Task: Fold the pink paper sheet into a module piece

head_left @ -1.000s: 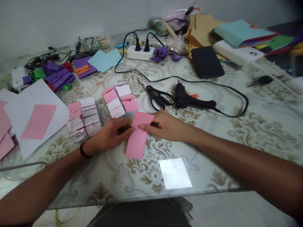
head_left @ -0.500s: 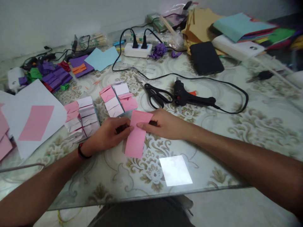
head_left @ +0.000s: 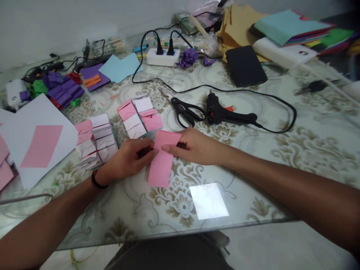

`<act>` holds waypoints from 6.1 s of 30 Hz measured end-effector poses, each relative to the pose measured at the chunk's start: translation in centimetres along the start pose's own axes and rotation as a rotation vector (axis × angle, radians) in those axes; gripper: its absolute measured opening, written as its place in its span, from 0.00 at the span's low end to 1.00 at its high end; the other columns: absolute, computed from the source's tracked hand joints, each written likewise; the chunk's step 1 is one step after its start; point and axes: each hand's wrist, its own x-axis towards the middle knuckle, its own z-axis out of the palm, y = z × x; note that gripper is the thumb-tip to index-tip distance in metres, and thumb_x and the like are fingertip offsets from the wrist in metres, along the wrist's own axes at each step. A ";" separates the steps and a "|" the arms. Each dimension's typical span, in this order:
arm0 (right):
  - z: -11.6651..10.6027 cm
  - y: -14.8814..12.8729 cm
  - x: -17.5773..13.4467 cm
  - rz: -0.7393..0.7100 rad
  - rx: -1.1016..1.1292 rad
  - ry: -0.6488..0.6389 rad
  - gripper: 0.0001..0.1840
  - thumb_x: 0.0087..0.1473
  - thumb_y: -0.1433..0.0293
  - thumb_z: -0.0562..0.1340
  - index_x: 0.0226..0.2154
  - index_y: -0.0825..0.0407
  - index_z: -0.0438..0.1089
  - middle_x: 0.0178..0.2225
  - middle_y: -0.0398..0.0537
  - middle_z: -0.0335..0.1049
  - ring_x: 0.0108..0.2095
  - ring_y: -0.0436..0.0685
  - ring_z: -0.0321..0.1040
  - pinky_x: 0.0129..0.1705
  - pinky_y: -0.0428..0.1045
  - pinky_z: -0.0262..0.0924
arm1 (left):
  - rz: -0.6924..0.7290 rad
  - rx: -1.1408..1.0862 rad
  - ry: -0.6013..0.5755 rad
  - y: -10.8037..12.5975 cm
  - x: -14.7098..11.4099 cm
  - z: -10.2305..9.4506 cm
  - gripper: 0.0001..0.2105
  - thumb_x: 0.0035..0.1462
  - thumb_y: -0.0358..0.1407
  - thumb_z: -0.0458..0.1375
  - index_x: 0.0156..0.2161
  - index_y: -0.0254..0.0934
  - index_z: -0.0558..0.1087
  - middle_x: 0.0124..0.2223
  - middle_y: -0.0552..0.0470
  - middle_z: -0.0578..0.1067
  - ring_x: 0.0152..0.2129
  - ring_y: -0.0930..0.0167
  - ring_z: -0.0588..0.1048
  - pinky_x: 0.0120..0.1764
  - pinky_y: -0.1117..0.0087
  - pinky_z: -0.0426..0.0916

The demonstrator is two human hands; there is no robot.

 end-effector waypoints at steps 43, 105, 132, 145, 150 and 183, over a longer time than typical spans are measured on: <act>-0.1 -0.2 0.1 0.001 0.011 -0.012 0.26 0.68 0.55 0.55 0.24 0.55 0.65 0.20 0.38 0.53 0.22 0.44 0.51 0.28 0.45 0.44 | -0.011 -0.024 -0.001 -0.2 -0.1 0.0 0.15 0.71 0.42 0.56 0.36 0.33 0.76 0.25 0.57 0.69 0.21 0.77 0.63 0.25 0.75 0.57; 0.0 -0.1 0.0 -0.019 0.010 -0.003 0.26 0.69 0.56 0.55 0.24 0.55 0.64 0.20 0.37 0.53 0.22 0.43 0.51 0.27 0.44 0.45 | -0.011 -0.025 -0.001 -0.1 0.0 0.1 0.17 0.71 0.42 0.56 0.33 0.33 0.73 0.25 0.57 0.69 0.22 0.78 0.62 0.26 0.75 0.57; -0.1 0.0 0.0 -0.004 -0.003 -0.001 0.25 0.69 0.57 0.57 0.24 0.54 0.61 0.20 0.37 0.53 0.22 0.43 0.50 0.27 0.45 0.44 | 0.023 0.013 0.008 0.1 0.0 0.0 0.14 0.71 0.39 0.56 0.35 0.33 0.76 0.25 0.58 0.68 0.22 0.78 0.62 0.26 0.76 0.57; -0.1 0.1 -0.1 -0.045 -0.009 0.019 0.25 0.69 0.57 0.56 0.24 0.54 0.62 0.19 0.37 0.52 0.21 0.43 0.50 0.26 0.45 0.43 | 0.050 0.019 0.012 -0.1 0.2 0.1 0.13 0.71 0.39 0.57 0.34 0.34 0.74 0.25 0.59 0.68 0.21 0.78 0.62 0.24 0.75 0.56; -0.2 0.0 -0.1 -0.050 -0.012 0.014 0.25 0.69 0.58 0.57 0.24 0.53 0.60 0.19 0.36 0.49 0.22 0.44 0.48 0.28 0.46 0.43 | 0.036 0.024 0.003 0.0 0.3 0.1 0.14 0.71 0.39 0.57 0.34 0.35 0.74 0.25 0.57 0.69 0.21 0.77 0.62 0.25 0.73 0.57; -0.1 -0.1 0.0 0.013 0.000 -0.015 0.27 0.69 0.54 0.55 0.25 0.55 0.65 0.20 0.38 0.55 0.23 0.44 0.53 0.27 0.44 0.45 | -0.008 -0.017 -0.004 -0.1 -0.1 0.0 0.15 0.71 0.41 0.56 0.36 0.33 0.76 0.25 0.57 0.69 0.21 0.77 0.63 0.26 0.75 0.57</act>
